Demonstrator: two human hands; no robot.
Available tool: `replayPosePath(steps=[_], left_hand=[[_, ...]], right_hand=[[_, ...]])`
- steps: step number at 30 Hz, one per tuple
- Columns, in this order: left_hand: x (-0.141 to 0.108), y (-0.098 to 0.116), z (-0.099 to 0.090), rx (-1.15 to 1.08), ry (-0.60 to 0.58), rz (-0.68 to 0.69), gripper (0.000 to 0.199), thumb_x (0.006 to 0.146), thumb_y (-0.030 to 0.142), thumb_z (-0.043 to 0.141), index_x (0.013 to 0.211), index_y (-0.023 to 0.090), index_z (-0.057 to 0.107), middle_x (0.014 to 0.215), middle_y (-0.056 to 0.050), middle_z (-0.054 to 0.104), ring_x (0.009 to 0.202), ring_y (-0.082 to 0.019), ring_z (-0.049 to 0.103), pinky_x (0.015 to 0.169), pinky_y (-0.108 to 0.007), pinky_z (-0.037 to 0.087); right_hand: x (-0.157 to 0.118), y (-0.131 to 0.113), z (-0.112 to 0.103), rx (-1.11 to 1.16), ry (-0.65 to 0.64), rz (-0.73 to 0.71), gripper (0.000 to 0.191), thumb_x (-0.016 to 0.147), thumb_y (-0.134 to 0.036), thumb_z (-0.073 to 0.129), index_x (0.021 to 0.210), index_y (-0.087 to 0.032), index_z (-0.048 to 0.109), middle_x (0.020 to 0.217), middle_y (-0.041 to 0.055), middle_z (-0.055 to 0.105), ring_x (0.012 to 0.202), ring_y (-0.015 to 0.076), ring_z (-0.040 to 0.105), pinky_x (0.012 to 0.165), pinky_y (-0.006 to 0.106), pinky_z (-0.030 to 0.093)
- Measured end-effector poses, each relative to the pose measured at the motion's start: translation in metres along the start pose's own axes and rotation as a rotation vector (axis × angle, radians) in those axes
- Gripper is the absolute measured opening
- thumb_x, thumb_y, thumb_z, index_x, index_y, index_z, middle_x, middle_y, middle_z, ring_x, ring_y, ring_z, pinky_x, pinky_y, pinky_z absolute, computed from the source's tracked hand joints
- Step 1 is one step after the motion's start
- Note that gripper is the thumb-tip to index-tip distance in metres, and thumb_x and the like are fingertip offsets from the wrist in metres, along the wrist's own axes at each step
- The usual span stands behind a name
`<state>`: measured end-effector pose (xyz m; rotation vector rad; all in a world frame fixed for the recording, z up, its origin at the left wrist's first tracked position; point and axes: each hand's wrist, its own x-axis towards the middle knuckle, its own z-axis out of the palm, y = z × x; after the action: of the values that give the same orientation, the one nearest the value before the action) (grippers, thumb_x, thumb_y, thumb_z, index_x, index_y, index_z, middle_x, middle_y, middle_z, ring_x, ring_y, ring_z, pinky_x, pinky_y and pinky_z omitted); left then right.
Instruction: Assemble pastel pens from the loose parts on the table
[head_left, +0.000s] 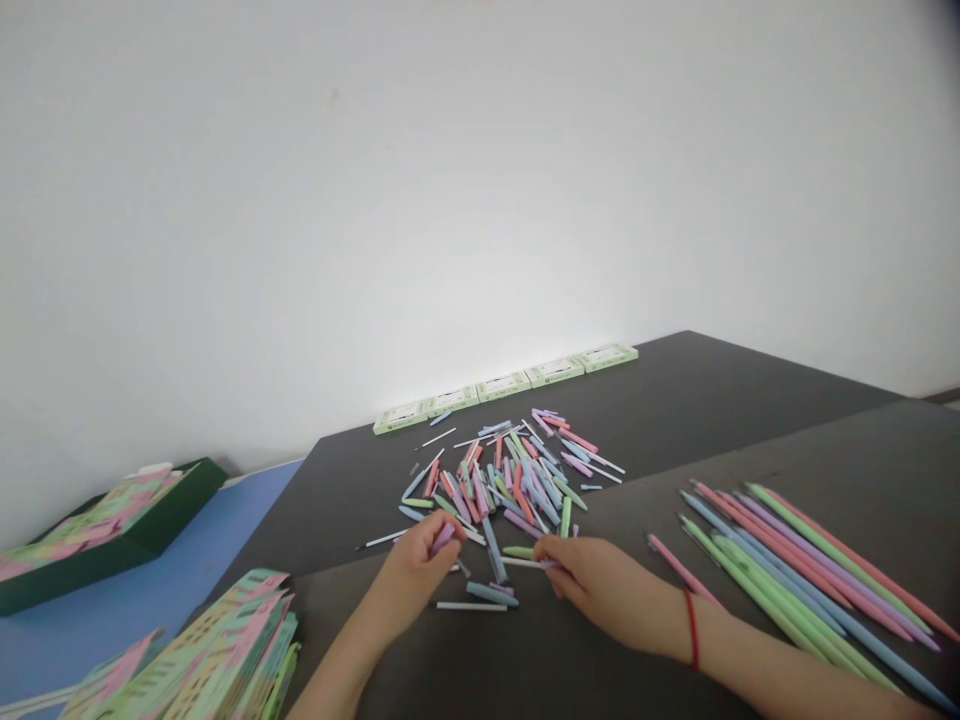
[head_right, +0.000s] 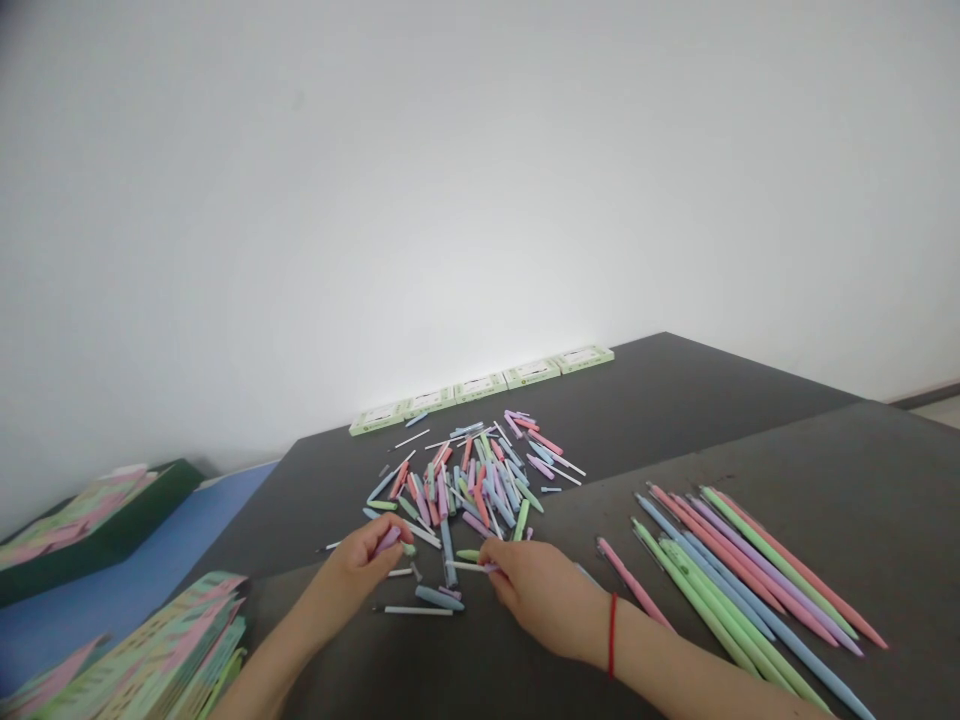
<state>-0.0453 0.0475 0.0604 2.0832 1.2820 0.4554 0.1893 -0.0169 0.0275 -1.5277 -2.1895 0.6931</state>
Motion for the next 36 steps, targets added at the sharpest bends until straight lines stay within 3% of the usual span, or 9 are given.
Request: replayPosePath(steps=[3, 8, 14, 19, 23, 26, 28, 32, 36], left_hand=[[-0.001, 0.004, 0.016, -0.057, -0.132, 0.012, 0.019, 0.077, 0.033, 0.055, 0.087, 0.018, 0.059, 0.062, 0.007, 0.041, 0.059, -0.012, 0.040, 0.055, -0.020, 0.029], [-0.005, 0.010, 0.033, -0.091, -0.156, 0.025, 0.021, 0.081, 0.034, 0.052, 0.070, 0.017, 0.055, 0.059, 0.006, 0.043, 0.058, -0.012, 0.041, 0.054, -0.021, 0.027], [-0.005, 0.002, -0.013, -0.056, -0.107, 0.002, 0.022, 0.083, 0.032, 0.049, 0.066, 0.018, 0.051, 0.058, 0.006, 0.043, 0.056, -0.012, 0.040, 0.054, -0.021, 0.029], [-0.011, 0.007, -0.038, -0.130, -0.070, -0.073, 0.032, 0.084, 0.042, 0.047, 0.065, 0.017, 0.052, 0.057, 0.005, 0.046, 0.051, -0.011, 0.038, 0.048, -0.020, 0.027], [-0.010, 0.014, -0.017, -0.301, -0.113, -0.160, 0.035, 0.082, 0.048, 0.047, 0.070, 0.017, 0.056, 0.053, 0.006, 0.045, 0.042, -0.008, 0.032, 0.042, -0.019, 0.022], [-0.007, 0.014, 0.015, -0.384, -0.149, -0.152, 0.037, 0.080, 0.051, 0.048, 0.070, 0.017, 0.056, 0.050, 0.007, 0.044, 0.040, -0.008, 0.030, 0.041, -0.020, 0.021], [-0.007, 0.013, 0.037, -0.379, -0.188, -0.135, 0.037, 0.080, 0.050, 0.049, 0.069, 0.016, 0.057, 0.050, 0.006, 0.044, 0.041, -0.008, 0.032, 0.042, -0.020, 0.022], [-0.012, 0.016, 0.064, -0.350, -0.277, -0.042, 0.029, 0.082, 0.043, 0.051, 0.079, 0.016, 0.060, 0.055, 0.005, 0.045, 0.050, -0.011, 0.041, 0.049, -0.021, 0.029], [-0.011, 0.016, 0.052, -0.248, -0.126, -0.030, 0.018, 0.081, 0.035, 0.053, 0.077, 0.018, 0.056, 0.058, 0.006, 0.044, 0.054, -0.011, 0.041, 0.051, -0.021, 0.030]], right_hand=[[-0.002, -0.004, 0.000, 0.090, 0.001, -0.048, 0.023, 0.087, -0.020, 0.045, 0.106, -0.024, 0.058, 0.087, 0.0022, 0.070, 0.077, 0.0180, 0.064, 0.067, 0.023, 0.040], [-0.002, -0.005, -0.001, 0.054, 0.021, -0.042, 0.017, 0.084, -0.020, 0.050, 0.099, -0.023, 0.059, 0.087, 0.0023, 0.069, 0.078, 0.0183, 0.063, 0.067, 0.024, 0.039], [0.002, 0.004, -0.002, -0.146, 0.049, 0.029, 0.013, 0.083, -0.014, 0.050, 0.088, -0.019, 0.061, 0.085, 0.0053, 0.068, 0.078, 0.0209, 0.061, 0.069, 0.028, 0.042], [0.002, 0.006, 0.005, -0.195, 0.116, -0.082, 0.016, 0.076, -0.008, 0.057, 0.088, -0.017, 0.064, 0.093, 0.0081, 0.064, 0.090, 0.0252, 0.056, 0.082, 0.037, 0.042], [0.001, -0.005, 0.010, 0.212, 0.243, -0.055, 0.025, 0.079, -0.016, 0.058, 0.103, -0.018, 0.063, 0.088, 0.0054, 0.063, 0.083, 0.0212, 0.056, 0.078, 0.033, 0.044], [0.003, -0.013, 0.018, 0.760, 0.229, 0.076, 0.028, 0.081, -0.024, 0.055, 0.108, -0.017, 0.061, 0.075, 0.0008, 0.061, 0.064, 0.0147, 0.054, 0.061, 0.026, 0.045], [0.005, -0.015, 0.023, 1.007, 0.234, 0.106, 0.026, 0.083, -0.030, 0.052, 0.101, -0.016, 0.064, 0.072, 0.0000, 0.060, 0.058, 0.0123, 0.052, 0.056, 0.024, 0.044], [0.008, -0.009, 0.018, 0.986, 0.283, 0.117, 0.027, 0.085, -0.038, 0.049, 0.079, -0.016, 0.064, 0.059, -0.0035, 0.052, 0.050, 0.0094, 0.045, 0.048, 0.021, 0.036], [0.008, 0.000, -0.002, 0.798, 0.315, 0.227, 0.023, 0.085, -0.033, 0.048, 0.070, -0.018, 0.057, 0.054, -0.0066, 0.044, 0.048, 0.0085, 0.041, 0.046, 0.020, 0.032]])
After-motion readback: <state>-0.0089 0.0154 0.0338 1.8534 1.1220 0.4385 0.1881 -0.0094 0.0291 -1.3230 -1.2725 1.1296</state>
